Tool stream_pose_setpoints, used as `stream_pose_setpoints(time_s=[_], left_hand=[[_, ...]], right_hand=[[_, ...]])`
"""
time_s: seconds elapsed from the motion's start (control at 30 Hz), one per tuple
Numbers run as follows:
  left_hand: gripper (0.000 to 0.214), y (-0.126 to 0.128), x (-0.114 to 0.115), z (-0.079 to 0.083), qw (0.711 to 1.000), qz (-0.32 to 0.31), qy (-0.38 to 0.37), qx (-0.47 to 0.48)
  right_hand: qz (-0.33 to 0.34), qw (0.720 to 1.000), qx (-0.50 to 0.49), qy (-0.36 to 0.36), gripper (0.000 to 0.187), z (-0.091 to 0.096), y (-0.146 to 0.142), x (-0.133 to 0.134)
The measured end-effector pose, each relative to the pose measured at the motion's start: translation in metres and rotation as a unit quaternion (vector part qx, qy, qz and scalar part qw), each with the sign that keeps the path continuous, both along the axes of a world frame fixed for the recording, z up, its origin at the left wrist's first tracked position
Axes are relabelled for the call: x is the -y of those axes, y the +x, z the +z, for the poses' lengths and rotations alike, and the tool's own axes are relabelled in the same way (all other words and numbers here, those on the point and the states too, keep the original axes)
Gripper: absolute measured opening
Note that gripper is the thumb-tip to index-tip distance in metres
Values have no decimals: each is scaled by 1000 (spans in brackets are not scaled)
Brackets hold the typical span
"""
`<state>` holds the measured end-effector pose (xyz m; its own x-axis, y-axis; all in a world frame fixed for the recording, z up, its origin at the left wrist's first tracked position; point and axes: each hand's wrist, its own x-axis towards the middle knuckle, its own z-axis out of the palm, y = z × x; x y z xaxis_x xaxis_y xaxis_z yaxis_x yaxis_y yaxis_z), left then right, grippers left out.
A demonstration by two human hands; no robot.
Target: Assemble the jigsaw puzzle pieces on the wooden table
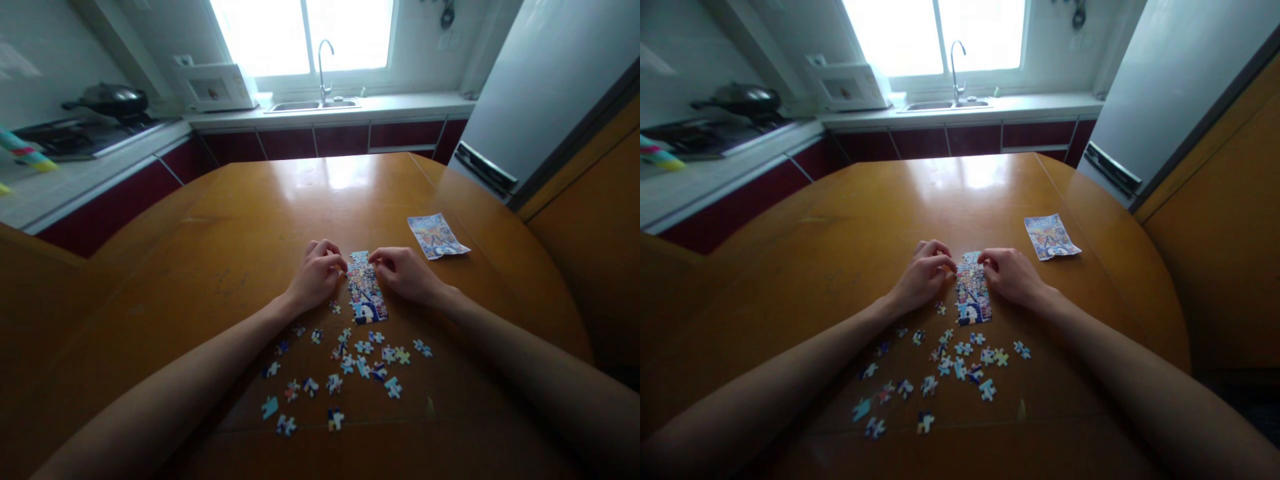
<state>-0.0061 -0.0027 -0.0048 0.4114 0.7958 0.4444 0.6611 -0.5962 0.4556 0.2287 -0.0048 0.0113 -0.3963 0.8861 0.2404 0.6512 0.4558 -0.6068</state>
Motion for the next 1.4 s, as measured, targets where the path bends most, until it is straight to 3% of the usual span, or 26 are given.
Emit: stream_pose_setpoints(time_s=[0.17,0.5,0.87,1.07,1.4], left_hand=[[32,0,0,0,1000,-3,0,5],[49,0,1,1,998,-45,-8,-34],[47,0,2,0,998,-49,-23,-42],[36,1,1,3,999,-23,-23,-13],[26,1,-3,2,999,24,-26,35]], right_hand=[[52,999,16,8,29,-1,-1,-1],[75,996,44,-10,30,-2,-1,-2],[54,997,-45,18,21,11,3,4],[92,993,-64,32,22,18,2,12],[75,993,-75,56,21,18,4,9]])
